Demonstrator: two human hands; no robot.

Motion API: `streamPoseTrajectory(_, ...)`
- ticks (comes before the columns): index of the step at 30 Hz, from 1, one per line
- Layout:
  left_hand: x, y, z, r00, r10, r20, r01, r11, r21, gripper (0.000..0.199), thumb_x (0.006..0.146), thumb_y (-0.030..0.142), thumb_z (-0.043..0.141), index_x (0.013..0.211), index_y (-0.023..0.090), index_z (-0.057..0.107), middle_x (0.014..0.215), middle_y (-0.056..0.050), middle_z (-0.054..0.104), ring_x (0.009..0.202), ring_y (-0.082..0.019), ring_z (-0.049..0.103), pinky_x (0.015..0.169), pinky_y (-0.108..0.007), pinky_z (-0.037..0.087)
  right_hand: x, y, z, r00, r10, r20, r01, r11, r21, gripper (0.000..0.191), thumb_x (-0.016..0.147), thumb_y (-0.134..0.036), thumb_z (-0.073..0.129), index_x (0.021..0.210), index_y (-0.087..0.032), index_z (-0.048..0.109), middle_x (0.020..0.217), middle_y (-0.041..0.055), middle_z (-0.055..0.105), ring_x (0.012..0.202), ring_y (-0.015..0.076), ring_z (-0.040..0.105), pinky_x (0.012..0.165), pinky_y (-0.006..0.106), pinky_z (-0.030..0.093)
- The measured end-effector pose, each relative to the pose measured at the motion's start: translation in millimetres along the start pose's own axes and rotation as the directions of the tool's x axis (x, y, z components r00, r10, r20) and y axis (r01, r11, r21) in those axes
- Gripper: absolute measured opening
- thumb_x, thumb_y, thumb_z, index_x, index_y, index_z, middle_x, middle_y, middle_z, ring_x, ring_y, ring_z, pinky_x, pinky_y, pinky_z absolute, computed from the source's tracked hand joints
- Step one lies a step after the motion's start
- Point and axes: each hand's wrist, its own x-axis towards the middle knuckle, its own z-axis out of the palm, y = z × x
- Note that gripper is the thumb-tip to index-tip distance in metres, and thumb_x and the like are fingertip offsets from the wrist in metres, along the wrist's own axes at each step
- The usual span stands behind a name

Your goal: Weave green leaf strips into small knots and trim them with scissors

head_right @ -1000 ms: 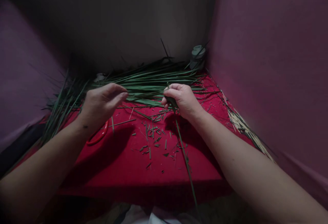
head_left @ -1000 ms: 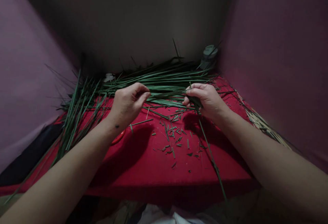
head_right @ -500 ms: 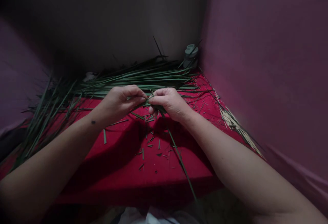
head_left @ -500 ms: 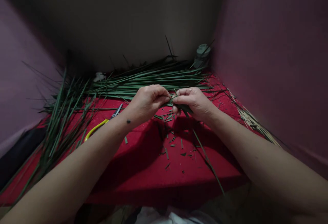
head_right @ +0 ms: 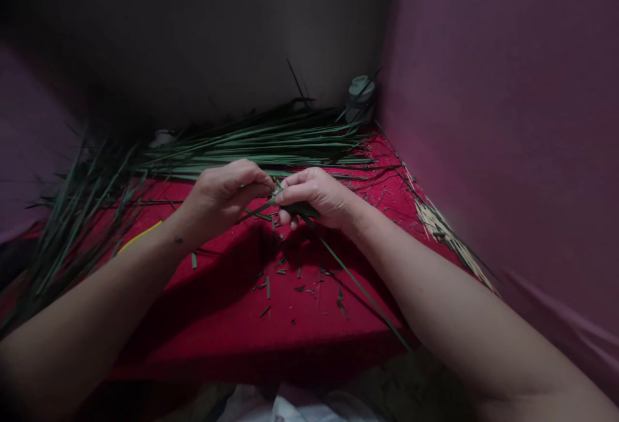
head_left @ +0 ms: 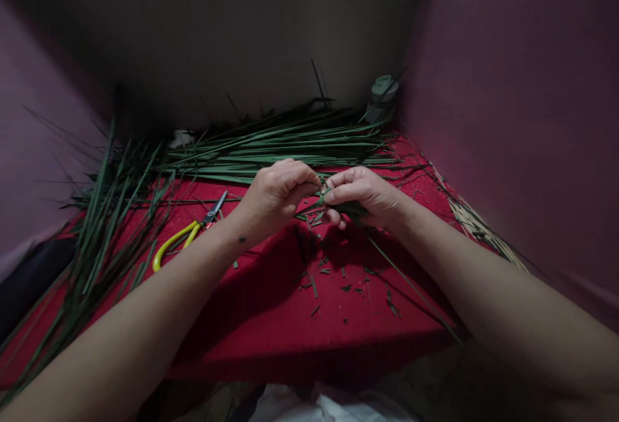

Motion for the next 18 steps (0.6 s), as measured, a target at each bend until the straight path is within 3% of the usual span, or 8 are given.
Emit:
streamPoseTrajectory(13,-4,3,8.0,0.998,0.037,-0.052,-0.037,0.999,0.002,0.016,0.087,0.019,0.049,0.076,0.017,0.060,0.073,-0.003,0.064,0.071,-0.013,0.056,0.067,-0.025,0.044,-1,-1,-1,0.997,0.054,0.052,-0.057,0.997,0.057,0.010,0.066,-0.019,0.064,0.062,-0.011,0.059,0.052,0.0056,0.065,0.041,0.0126,0.059,0.041,0.019,0.045)
streamPoseTrajectory(18,-1,-19,-0.3,0.999,0.045,-0.010,-0.044,0.995,0.086,0.015,0.087,0.023,0.049,0.080,0.020,0.063,0.076,-0.002,0.067,0.076,-0.015,0.058,0.073,-0.028,0.043,2,1,-4,1.000,-0.006,0.007,0.005,0.998,0.069,0.010,0.067,-0.018,0.063,0.062,-0.014,0.055,0.050,0.0038,0.064,0.038,0.0107,0.055,0.040,0.019,0.044)
